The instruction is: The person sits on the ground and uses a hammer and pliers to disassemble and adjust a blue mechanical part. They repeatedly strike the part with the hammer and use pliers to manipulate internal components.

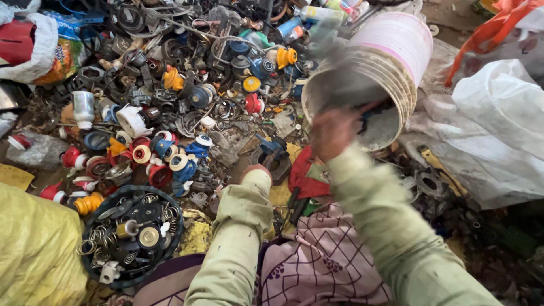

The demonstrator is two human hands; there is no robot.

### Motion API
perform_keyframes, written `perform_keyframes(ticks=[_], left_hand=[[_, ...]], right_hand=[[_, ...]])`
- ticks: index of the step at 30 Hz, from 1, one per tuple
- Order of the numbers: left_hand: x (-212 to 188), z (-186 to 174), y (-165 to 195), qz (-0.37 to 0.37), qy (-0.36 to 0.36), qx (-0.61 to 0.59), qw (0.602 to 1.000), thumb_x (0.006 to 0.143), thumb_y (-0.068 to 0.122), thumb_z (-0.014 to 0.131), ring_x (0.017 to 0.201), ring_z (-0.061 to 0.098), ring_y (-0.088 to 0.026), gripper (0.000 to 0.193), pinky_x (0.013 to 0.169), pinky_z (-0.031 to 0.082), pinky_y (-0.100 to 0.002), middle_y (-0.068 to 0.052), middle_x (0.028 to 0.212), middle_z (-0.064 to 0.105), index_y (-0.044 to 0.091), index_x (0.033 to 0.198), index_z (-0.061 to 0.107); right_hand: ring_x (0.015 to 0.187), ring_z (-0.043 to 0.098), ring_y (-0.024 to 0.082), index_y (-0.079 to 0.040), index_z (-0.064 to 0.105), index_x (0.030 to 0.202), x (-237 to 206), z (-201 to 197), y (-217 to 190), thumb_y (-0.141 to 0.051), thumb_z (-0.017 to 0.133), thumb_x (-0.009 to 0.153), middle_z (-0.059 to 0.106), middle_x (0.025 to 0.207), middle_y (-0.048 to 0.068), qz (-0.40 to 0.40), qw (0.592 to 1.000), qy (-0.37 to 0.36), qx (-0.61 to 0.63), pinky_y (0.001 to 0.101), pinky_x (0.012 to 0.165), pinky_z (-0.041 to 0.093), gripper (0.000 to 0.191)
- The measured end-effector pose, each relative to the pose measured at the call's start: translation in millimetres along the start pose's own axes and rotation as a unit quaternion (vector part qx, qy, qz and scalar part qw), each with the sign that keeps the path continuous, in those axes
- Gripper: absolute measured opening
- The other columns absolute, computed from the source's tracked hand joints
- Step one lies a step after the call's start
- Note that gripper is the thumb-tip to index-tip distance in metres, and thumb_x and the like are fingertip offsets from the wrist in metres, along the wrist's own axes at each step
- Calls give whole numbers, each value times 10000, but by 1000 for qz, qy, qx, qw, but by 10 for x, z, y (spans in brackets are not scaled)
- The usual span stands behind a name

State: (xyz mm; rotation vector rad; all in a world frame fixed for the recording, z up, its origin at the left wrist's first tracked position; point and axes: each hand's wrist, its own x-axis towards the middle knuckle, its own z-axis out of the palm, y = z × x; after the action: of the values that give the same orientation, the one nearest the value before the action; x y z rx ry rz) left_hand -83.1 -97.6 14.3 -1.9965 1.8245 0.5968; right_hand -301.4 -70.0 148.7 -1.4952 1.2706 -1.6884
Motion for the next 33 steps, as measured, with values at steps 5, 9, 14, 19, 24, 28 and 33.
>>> perform_keyframes(ticks=[5,9,14,19,24,28,33], left_hand=[[-24,-156,-83,-1,13,3,1000,913,328,660,1246,648,-297,360,1022,506,-491,-113,1332,680,135,1198,763],[-89,-204,-194,-5,15,-6,1000,910,325,665,1238,653,-299,353,1014,513,-490,-114,1323,685,138,1191,767],[-92,-175,-207,-13,17,-6,1000,908,323,673,1229,659,-301,344,1003,522,-488,-115,1313,690,142,1183,771],[-90,-182,-175,-15,18,-14,1000,905,320,680,1220,665,-304,335,993,532,-487,-116,1303,696,145,1174,775],[-152,-124,-177,-16,19,-22,999,902,317,687,1211,671,-306,326,983,541,-485,-117,1293,701,149,1165,780],[-122,-89,-171,-17,27,-25,999,900,315,693,1203,675,-308,319,975,549,-484,-118,1284,706,152,1158,783],[-182,-28,-189,-15,37,-13,999,897,313,700,1194,681,-311,310,965,558,-483,-119,1274,711,156,1150,787]], right_hand=[[808,679,355,23,755,878,-561,415,781,-732,555,1012,682,817,232,268,876,-158,-368,440,825,509,792],[615,648,271,-12,727,830,-676,102,737,-652,594,931,663,646,109,239,941,-51,-235,448,622,513,661],[585,556,233,25,692,825,-712,-222,-38,-502,565,1038,591,620,119,188,964,-32,-185,435,561,454,583],[771,622,296,37,630,1029,-143,-493,-749,-191,475,1204,662,824,167,-448,783,146,-406,404,675,504,326],[732,613,307,30,660,996,325,-362,-817,-258,496,1178,653,786,170,-223,959,61,163,418,652,499,378],[701,606,315,26,684,970,-295,258,-18,-311,513,1158,645,755,172,68,992,-17,-102,428,635,495,422],[663,597,326,19,714,936,-934,193,801,-378,535,1132,635,718,175,290,870,-136,-374,442,612,489,478]])
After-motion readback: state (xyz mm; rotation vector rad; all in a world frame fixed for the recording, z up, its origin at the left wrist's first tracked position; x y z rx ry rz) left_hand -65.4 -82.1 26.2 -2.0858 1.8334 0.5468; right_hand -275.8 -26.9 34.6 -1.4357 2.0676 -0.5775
